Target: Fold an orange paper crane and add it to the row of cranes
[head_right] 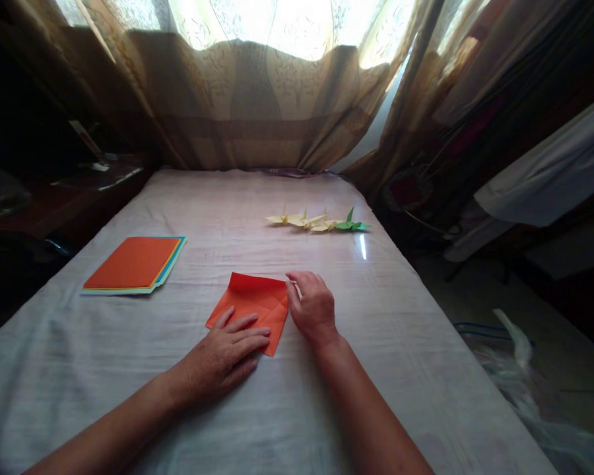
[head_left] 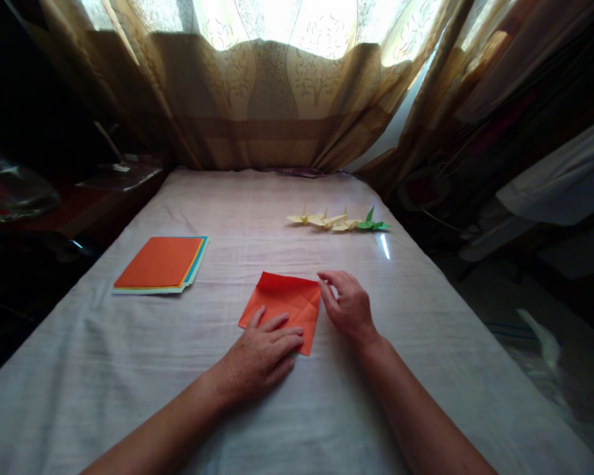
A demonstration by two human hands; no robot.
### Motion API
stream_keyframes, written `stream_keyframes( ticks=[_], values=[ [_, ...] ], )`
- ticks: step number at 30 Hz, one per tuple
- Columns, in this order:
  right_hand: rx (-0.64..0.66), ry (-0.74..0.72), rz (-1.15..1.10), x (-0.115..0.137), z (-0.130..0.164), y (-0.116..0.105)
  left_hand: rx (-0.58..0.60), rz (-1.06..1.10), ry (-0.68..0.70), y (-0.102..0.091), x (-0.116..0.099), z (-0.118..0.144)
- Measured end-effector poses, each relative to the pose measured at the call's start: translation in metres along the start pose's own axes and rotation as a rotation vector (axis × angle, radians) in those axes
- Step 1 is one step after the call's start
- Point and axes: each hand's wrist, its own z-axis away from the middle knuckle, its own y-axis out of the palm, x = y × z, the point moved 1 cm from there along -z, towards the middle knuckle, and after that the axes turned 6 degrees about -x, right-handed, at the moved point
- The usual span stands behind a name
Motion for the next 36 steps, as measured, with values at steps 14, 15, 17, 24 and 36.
stream_keyframes(
  ticks=[14, 15, 17, 24, 36],
  values=[
    [0.305, -0.281, 0.215, 0.025, 0.076, -0.015, -0.029, -0.220, -0.069, -0.006, 0.066, -0.063],
    [0.292, -0.288, 0.223, 0.025, 0.078, -0.015, -0.036, -0.188, -0.083, -0.006, 0.071, -0.064],
    [0.252, -0.315, 0.242, 0.026, 0.082, -0.015, -0.070, -0.125, -0.105, -0.006, 0.080, -0.063],
    [0.086, -0.410, 0.234, 0.022, 0.081, -0.017, -0.144, -0.073, -0.155, -0.005, 0.089, -0.040],
    [0.148, -0.263, 0.384, 0.006, 0.074, -0.034, -0.121, -0.105, 0.049, -0.009, 0.059, 0.006]
  ],
)
